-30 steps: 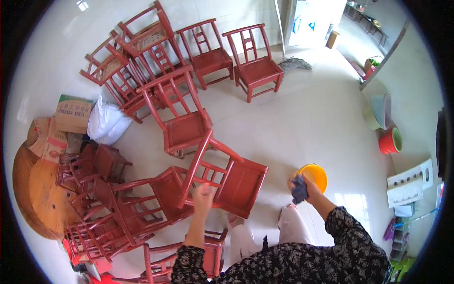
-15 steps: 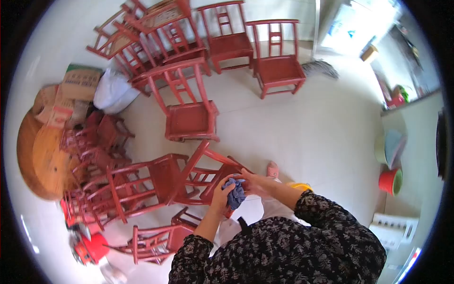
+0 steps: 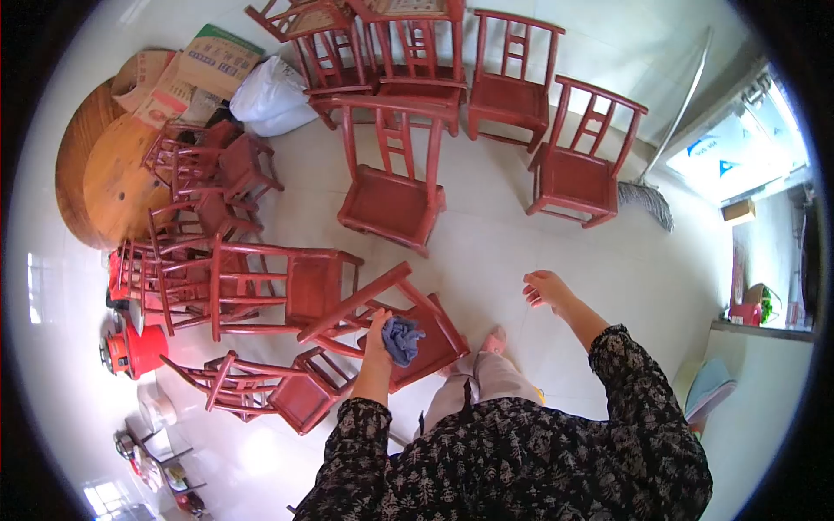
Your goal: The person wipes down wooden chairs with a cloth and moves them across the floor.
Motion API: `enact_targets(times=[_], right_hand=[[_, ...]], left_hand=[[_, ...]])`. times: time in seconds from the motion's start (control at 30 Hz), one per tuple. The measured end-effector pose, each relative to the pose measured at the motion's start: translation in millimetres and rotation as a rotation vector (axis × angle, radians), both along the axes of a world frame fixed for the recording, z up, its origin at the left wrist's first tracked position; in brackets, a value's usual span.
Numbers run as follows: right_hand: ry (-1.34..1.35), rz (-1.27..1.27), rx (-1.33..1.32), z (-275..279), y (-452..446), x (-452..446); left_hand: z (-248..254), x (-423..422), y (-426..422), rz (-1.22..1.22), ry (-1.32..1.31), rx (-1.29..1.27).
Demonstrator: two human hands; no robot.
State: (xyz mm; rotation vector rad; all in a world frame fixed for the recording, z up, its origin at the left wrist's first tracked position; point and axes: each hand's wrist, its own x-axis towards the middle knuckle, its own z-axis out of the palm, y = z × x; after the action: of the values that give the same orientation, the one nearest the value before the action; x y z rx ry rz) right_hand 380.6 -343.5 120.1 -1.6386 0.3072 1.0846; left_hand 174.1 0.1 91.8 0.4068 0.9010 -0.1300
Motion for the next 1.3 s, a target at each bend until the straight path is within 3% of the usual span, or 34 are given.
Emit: enact_targets(times=[0.13,0.2,0.27,0.33,0.47,0.5,0.53,0.57,0.6,0.67,0.7,0.77,0.9,1.0,1.13,1.23,1.3], right_hand=[[-0.082,0.209,-0.081,2,54,42],[-0.217,0.399,-0.101,-3,81,72],[-0.391,0.566,-0.221,-14,118,123],[-0.897,0.538,-0.386,-19,158,171],[-1.111,0.605,-0.561,-8,248,296],[-1.119,0.617,-0.541,-6,268,320],[-1.188,0.581,-0.617,-4,279,332],[-1.264,0.542,-0.689,-4,295,344],[-1.260,0.563,-0.670,-13,305,359],[-0.870,0.707,-0.507,-29,311,386],[-0.856,0.733,-0.500,-39,313,390],[-1.092,0.893,-0.588,-57,306,393],[-0.961,0.907,-0.481,-60,274,392],[-0.906,0.763,-0.420,-69,212,381],[-0.792,0.567,-0.490,-68,128,351],[-0.630,0.411,-0.452,-79,60,334],[-0.727,0.422,-0.629,-63,27,325]], left_hand=[[-34,17,22,0.078,-0.190,-0.125],[-47,23,24,0.235,-0.110,-0.179],[-54,25,26,0.227,-0.177,-0.131],[-63,31,24,0.362,-0.161,-0.143],[-102,33,13,0.576,-0.187,-0.088],[-75,46,16,0.481,-0.579,-0.233],[-67,46,13,0.498,-0.562,-0.223],[-63,47,10,0.540,-0.350,-0.136],[-60,47,5,0.583,-0.137,-0.056],[-54,50,4,0.608,-0.157,-0.032],[-52,52,3,0.610,-0.105,-0.022],[-54,45,1,0.630,-0.011,-0.052],[-46,45,1,0.626,0.063,-0.044],[-20,65,-2,0.624,0.119,-0.036],[-35,72,12,0.607,-0.002,-0.046],[-18,109,30,0.612,-0.006,-0.013],[-15,132,44,0.620,-0.034,0.009]])
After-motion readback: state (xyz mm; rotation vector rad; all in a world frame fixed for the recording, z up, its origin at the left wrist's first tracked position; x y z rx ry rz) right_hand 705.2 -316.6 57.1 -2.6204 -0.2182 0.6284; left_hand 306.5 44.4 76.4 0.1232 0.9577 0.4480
